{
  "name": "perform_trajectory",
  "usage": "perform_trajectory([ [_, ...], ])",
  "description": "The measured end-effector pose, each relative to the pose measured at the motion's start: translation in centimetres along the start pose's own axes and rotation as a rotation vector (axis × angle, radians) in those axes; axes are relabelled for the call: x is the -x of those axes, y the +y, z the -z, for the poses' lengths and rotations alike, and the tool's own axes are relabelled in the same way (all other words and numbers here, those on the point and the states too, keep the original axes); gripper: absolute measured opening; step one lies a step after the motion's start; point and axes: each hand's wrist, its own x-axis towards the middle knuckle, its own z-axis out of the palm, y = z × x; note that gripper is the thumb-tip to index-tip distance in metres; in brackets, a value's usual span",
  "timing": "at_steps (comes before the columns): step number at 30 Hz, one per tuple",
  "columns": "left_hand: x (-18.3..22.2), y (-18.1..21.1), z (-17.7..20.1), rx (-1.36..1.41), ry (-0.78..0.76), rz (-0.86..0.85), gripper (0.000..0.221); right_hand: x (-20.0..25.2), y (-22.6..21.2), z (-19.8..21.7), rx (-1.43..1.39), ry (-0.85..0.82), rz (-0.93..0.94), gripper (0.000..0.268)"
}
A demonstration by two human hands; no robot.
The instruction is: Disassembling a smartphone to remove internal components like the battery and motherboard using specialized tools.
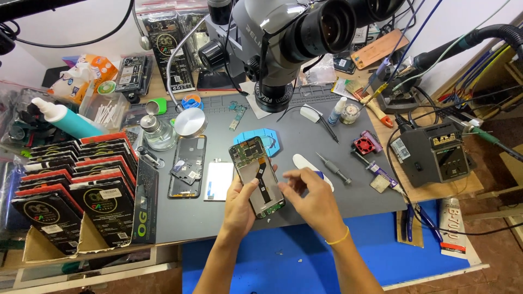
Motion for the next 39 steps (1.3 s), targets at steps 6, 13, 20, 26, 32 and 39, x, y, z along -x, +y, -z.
perform_trajectory([
  [6,0.4,-1.8,0.7,-0.008,0.048,0.006,0.041,-2.9,-1.1,-1.4,0.099,-0.061,-0.226,0.027],
  [13,0.6,-1.6,0.7,-0.056,0.074,0.008,0.04,-2.5,0.1,-1.8,0.131,-0.006,-0.162,0.017],
  [20,1.1,-1.8,0.6,-0.047,0.036,0.026,0.043,-2.9,-0.4,-1.2,0.015,0.095,0.021,0.017],
  [26,1.7,-1.9,-0.2,-0.291,-0.018,-0.109,0.043,-3.9,-0.6,-1.0,0.063,0.098,0.145,0.017],
  [32,2.4,-1.4,-1.3,-0.452,-0.027,-0.175,0.045,-3.9,-1.2,-0.9,0.061,0.123,0.152,0.009],
  [39,2.6,-1.1,-1.6,-0.521,-0.029,-0.167,0.045,-4.0,-1.2,-0.8,0.079,0.143,0.207,0.01],
])
